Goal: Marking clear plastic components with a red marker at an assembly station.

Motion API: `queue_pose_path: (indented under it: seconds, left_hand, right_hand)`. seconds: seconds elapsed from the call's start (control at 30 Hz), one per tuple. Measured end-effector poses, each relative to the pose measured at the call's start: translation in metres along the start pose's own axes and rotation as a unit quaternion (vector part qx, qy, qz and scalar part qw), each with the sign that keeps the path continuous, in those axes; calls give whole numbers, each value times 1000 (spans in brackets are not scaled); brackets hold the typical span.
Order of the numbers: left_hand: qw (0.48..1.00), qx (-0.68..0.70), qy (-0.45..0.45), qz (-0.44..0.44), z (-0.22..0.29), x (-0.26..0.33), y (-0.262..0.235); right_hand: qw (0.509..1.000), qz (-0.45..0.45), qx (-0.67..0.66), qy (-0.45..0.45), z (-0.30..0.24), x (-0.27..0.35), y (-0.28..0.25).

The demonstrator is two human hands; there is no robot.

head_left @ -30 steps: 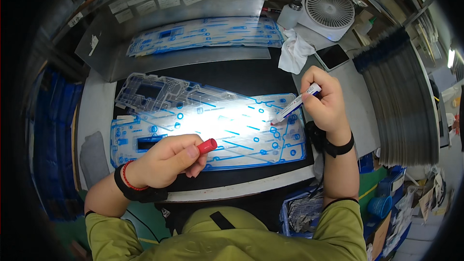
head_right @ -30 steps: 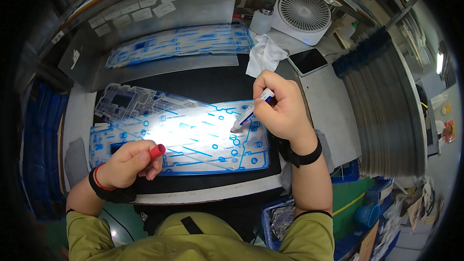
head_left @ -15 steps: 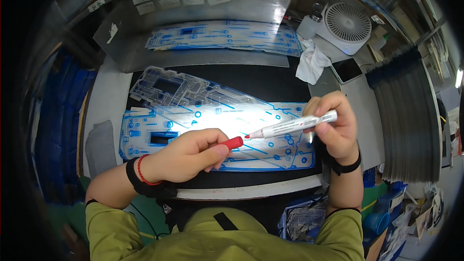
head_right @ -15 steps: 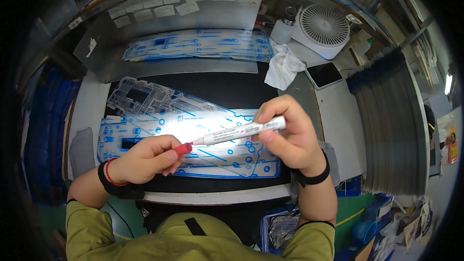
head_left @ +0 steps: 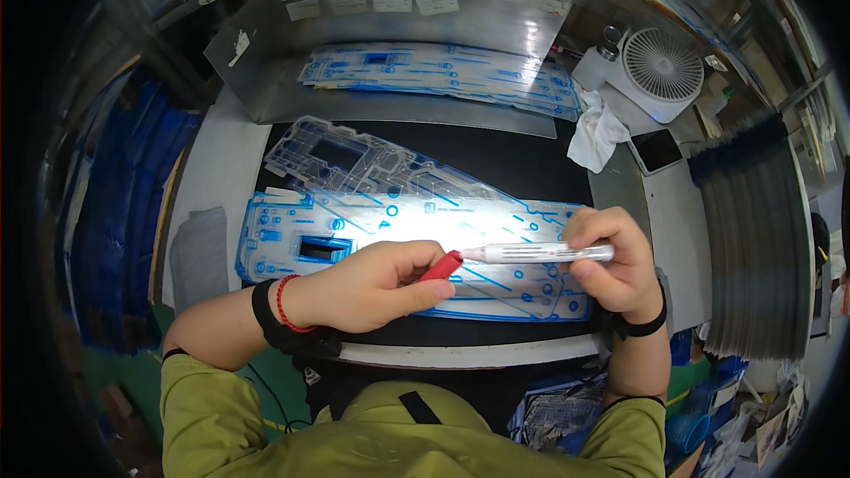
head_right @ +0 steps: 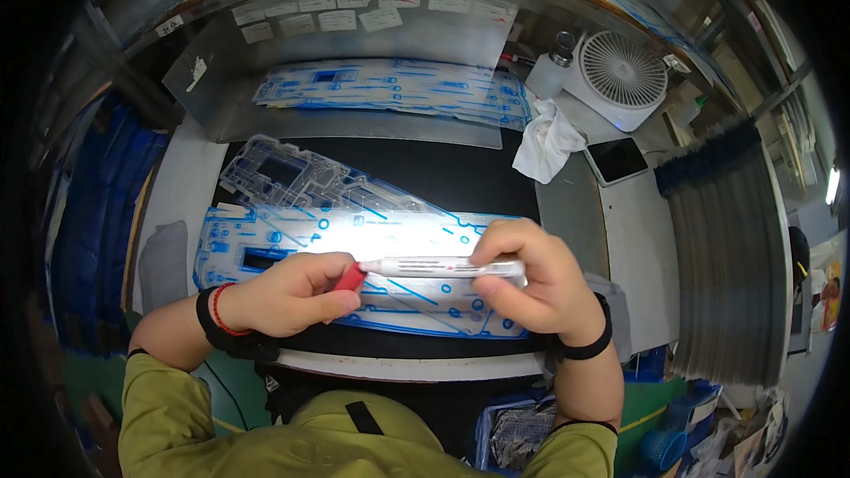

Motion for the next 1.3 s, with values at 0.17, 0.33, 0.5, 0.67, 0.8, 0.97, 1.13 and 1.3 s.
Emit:
queue_pose_path:
  seconds: [0.17,0.33,0.5,0.67,0.8,0.97,1.13,1.3]
  left_hand:
    - [996,-84,31,-2,4,0,0]
    - [993,-99,37,-50,7,2,6]
    - [983,-94,44,-148,7,10,21]
    - [982,-167,32,-81,7,6,17]
    - [991,-135,27,2,16,5,-4]
    - [970,-143,81,179,40,11,-119]
    - [905,-127,-110,390,-3,50,-238]
    - [909,-4,-174,378,-48,50,-270]
  right_hand:
    - [1000,-15,-7,-5,-1,-1,-3]
    - [995,-93,37,-6,-7,-7,12]
    - [988,-153,-18,21,-6,-5,24]
    - [983,-142,-13,115,2,0,22]
    - [990,-70,-13,123,15,-3,6]
    - [955,244,95,136,47,-4,-81]
    - [892,243,329,194,89,6,-122]
    - [885,232,330,232,107,12,-135]
Point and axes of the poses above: each hand's wrist, its own x-axis away from the middle knuckle, its own y-axis out of the palm, z = x × y, the point moved 8 cm from there along -x, towards the middle knuckle, and after that the axes turned 8 degrees about z, right-handed, at the moved point
